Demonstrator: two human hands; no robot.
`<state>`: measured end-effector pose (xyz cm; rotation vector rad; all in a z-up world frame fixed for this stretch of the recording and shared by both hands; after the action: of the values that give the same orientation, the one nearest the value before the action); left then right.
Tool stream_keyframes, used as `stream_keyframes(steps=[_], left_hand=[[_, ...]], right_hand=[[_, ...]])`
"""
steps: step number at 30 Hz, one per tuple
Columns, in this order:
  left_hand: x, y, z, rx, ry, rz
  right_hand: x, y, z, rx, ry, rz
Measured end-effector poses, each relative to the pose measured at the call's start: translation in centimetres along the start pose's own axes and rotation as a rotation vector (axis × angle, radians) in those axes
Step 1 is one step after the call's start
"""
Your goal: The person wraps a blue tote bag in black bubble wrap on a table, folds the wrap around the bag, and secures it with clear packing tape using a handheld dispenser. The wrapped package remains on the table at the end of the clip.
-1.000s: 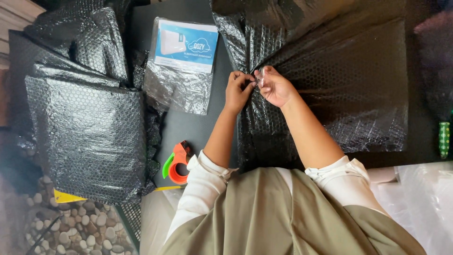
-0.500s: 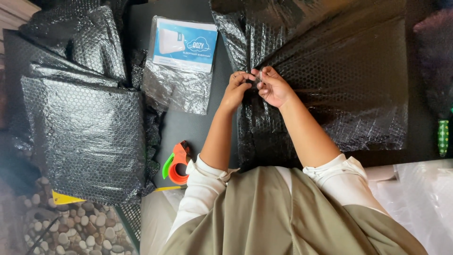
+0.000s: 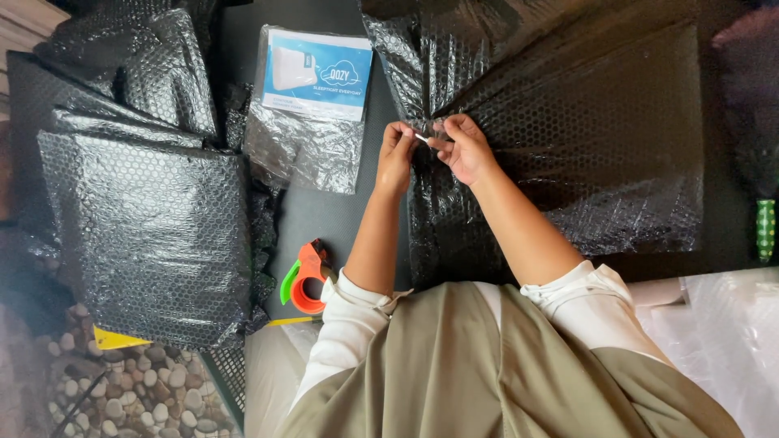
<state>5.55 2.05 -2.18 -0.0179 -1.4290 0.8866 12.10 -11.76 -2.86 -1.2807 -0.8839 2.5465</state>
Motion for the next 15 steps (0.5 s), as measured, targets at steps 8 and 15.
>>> stream_keyframes(steps=[8,15], left_hand=[[-4.0,3.1,-1.2,0.211,0.056,0.147],[-6.3,4.5,-2.1,0.326,0.113,0.121]], right_hand=[[0.1,-1.7,1.8,0.176,0.198,0.135],[0.8,-1.1,1.4,0.390,0.331,0.271]])
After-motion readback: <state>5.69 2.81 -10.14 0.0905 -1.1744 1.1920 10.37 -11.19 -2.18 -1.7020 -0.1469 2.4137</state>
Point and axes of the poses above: each hand's wrist, its own z-axis away from the middle knuckle, its own y-axis out of the back of the hand, x = y × z, the point moved 7 cm from there along -z, towards the middle knuckle, and after that the axes turned 3 degrees about x, right-handed, at the moved point
